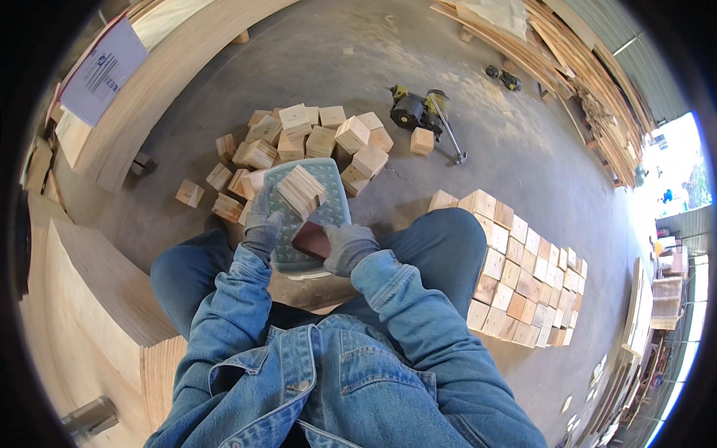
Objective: The person sits on the floor and sands small wooden blocks using a sanding block. They hold each block in one hand and rub the sanding block over the surfaces, then place the finished pieces into a nearby pile.
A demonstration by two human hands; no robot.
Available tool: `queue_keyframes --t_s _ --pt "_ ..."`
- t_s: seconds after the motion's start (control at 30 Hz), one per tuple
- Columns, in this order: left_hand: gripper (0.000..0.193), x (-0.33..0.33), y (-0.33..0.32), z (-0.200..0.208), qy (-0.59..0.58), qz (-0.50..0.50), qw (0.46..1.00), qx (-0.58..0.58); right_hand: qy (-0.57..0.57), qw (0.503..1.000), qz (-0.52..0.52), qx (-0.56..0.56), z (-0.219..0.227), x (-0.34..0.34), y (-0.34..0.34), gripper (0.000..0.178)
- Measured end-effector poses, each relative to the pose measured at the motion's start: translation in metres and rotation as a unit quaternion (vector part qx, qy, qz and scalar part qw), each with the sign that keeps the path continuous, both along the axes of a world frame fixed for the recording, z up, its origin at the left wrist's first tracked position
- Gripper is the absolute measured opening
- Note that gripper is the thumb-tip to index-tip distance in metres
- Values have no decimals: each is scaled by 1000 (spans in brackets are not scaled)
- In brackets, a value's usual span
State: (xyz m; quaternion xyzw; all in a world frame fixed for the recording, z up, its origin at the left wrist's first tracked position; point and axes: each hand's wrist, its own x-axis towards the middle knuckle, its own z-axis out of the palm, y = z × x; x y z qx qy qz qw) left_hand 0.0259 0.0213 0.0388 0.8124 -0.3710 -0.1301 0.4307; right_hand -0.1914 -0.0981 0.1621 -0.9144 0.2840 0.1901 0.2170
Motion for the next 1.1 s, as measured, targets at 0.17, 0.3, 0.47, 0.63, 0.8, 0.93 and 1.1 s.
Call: queue_keyframes --t_s 0.17,0.3,0.47,0.63,0.8,0.93,1.1 --pt "72 -30 -6 54 -156 -78 983 -65 -3 999 -42 3 1 -14 -12 63" --pt "70 -40 -19 63 -232 -124 964 -39 -40 997 -62 -16 -14 -22 -22 65" --pt "77 -42 -25 63 -281 -103 954 28 -64 995 -80 -2 -20 -28 -27 66" --pt "80 -29 -13 66 -218 -59 969 101 -32 995 -90 19 0 -23 -29 58" --pt "69 -13 -8 57 -192 -48 977 82 -40 995 -91 17 2 -19 -29 56" --pt "59 28 -7 16 -34 30 997 -60 -48 995 -88 18 4 -14 -29 55" --pt "58 59 3 -12 363 102 916 -137 -61 992 -108 29 -6 -10 -35 68"
